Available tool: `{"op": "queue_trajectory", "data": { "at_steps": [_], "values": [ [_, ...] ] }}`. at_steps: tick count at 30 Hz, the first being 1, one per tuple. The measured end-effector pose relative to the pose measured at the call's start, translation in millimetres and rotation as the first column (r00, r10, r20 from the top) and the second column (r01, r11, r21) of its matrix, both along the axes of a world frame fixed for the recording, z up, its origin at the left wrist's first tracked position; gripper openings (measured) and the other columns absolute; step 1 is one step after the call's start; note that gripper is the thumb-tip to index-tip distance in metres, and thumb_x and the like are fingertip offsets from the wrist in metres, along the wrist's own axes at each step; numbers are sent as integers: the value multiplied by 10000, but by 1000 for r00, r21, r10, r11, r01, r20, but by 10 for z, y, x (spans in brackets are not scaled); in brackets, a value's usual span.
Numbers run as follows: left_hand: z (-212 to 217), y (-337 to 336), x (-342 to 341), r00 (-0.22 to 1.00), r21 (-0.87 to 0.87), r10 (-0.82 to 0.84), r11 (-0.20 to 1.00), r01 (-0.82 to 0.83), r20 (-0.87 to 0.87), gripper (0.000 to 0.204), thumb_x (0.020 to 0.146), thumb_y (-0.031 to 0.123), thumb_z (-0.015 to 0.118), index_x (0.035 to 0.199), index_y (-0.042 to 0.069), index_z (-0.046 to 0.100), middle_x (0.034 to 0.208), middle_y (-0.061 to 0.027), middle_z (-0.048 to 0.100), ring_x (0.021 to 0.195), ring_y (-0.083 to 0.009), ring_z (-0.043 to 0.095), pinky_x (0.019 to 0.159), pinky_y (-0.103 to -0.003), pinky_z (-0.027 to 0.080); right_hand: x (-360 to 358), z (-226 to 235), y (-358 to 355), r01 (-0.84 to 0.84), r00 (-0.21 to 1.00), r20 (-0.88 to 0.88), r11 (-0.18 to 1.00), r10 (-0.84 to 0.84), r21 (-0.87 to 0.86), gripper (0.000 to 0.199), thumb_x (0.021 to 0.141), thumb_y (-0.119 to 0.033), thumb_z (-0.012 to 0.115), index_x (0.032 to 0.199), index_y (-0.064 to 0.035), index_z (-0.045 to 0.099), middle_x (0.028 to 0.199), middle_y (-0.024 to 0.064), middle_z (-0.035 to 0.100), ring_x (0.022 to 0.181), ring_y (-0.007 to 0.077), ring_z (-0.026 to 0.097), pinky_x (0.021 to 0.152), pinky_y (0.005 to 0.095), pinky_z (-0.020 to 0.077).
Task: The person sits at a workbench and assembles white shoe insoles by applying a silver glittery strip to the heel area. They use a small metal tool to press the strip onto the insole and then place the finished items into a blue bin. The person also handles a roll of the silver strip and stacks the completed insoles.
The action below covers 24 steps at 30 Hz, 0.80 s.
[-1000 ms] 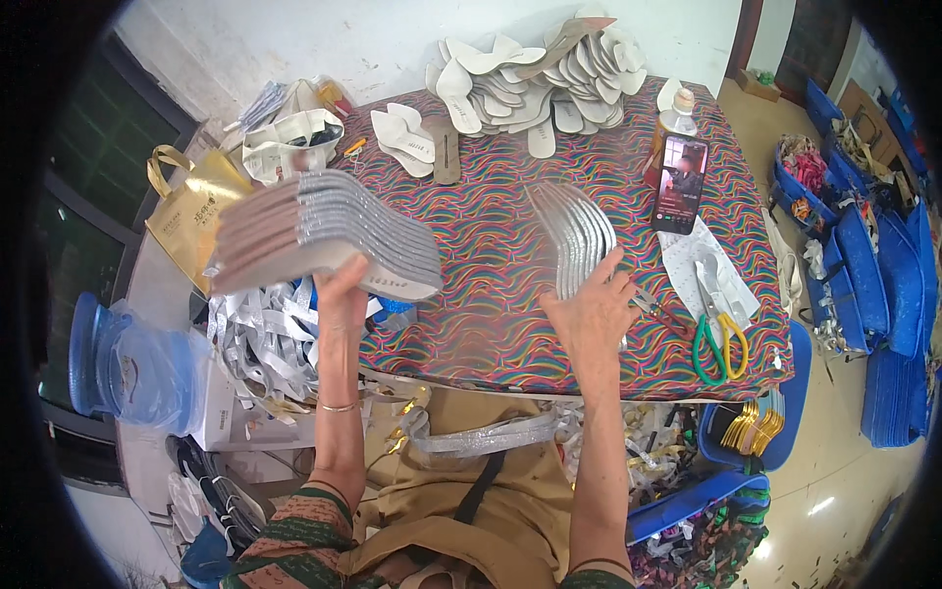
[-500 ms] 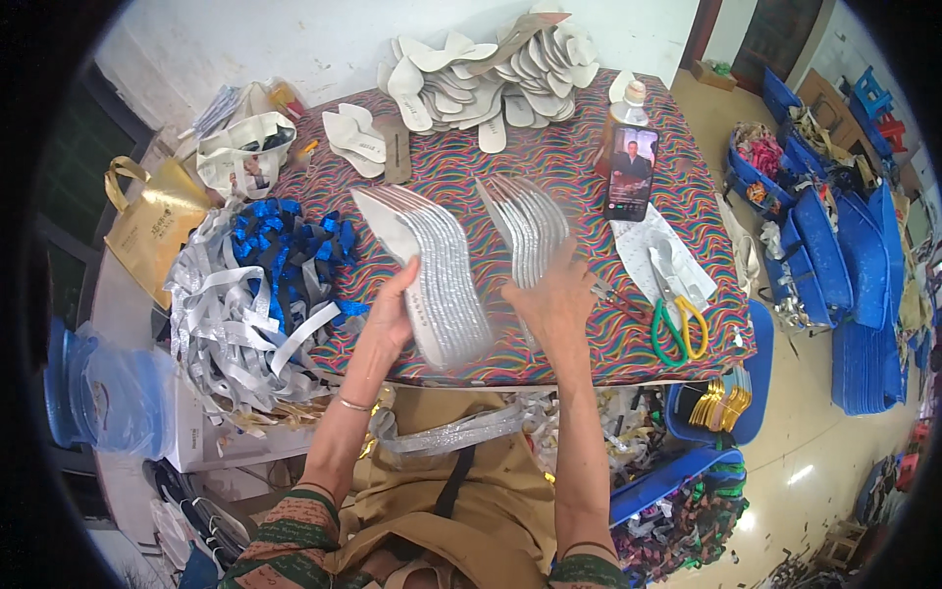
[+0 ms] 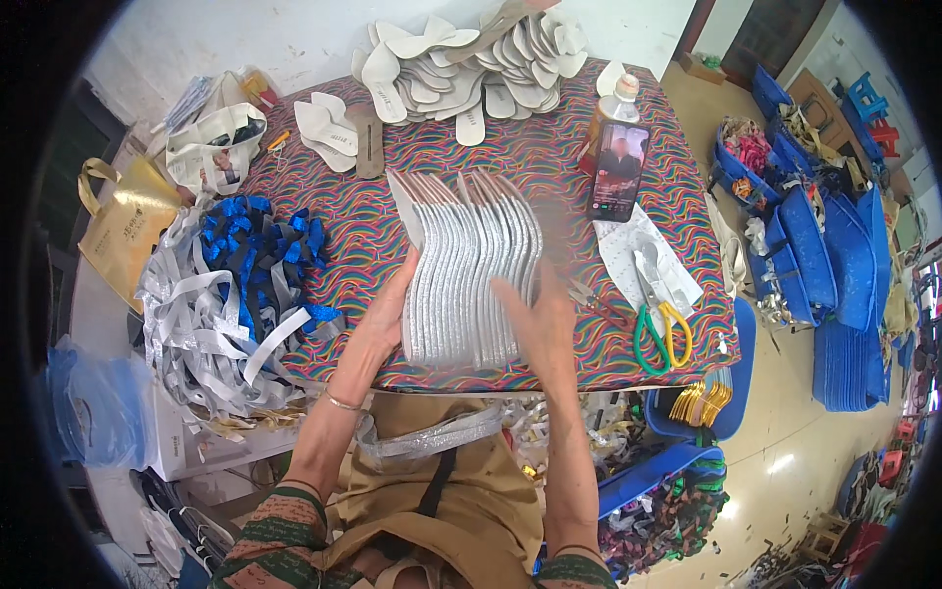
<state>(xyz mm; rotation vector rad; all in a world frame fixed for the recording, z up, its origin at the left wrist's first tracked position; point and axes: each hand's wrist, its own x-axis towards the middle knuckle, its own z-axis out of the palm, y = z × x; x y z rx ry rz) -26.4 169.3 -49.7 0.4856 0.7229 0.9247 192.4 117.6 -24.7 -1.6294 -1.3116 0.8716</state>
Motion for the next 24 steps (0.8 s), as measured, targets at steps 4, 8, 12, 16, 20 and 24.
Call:
{"op": "queue_trajectory", "data": {
  "at_steps": [4,8,12,16,20,24],
  "values": [
    [0,77,-41,963,46,-45,997,59,-264,530,1044,434,489,1348,7,566,1278,-98,652,1112,-172,645,974,-328,507,30,-101,96,49,991,126,999,-50,12,438,930,-316,640,1165,53,620,1016,251,656,976,396,607,876,443,456],
    [-98,34,-38,990,96,6,995,7,-138,526,1041,423,493,1369,17,555,1320,-91,628,1160,-170,612,1002,-339,474,-59,-164,75,51,982,176,993,-70,108,415,938,-293,615,1177,46,608,1064,285,630,986,426,592,887,467,444],
    [129,51,-105,971,78,-121,987,139,-206,576,1027,464,496,1417,40,518,1388,-88,582,1267,-202,539,1084,-355,400,-15,-226,24,44,995,80,992,-54,116,422,908,-281,660,1185,34,619,1068,266,644,1000,413,597,886,469,446],
    [249,-29,-108,946,141,-123,975,171,-299,680,946,418,646,1448,6,448,1342,-108,606,1211,-207,584,1068,-366,424,-4,-187,-54,-74,995,75,997,73,19,849,752,-365,826,1398,40,451,1242,296,552,1165,430,547,979,472,444],
    [155,7,-112,952,128,-120,979,161,-280,670,823,191,755,1380,-50,469,1243,-137,638,1107,-212,642,984,-354,493,-20,-40,-177,-175,974,135,984,179,-44,1245,594,-419,930,1520,41,236,1377,303,434,1302,436,441,1078,480,392],
    [71,11,-141,954,162,-114,973,163,-277,669,819,180,751,1378,-51,466,1242,-138,637,1105,-220,643,982,-352,494,-67,-114,-176,-157,973,161,986,163,-52,1280,584,-405,942,1540,23,207,1377,288,440,1302,418,432,1084,486,377]
  ]
}}
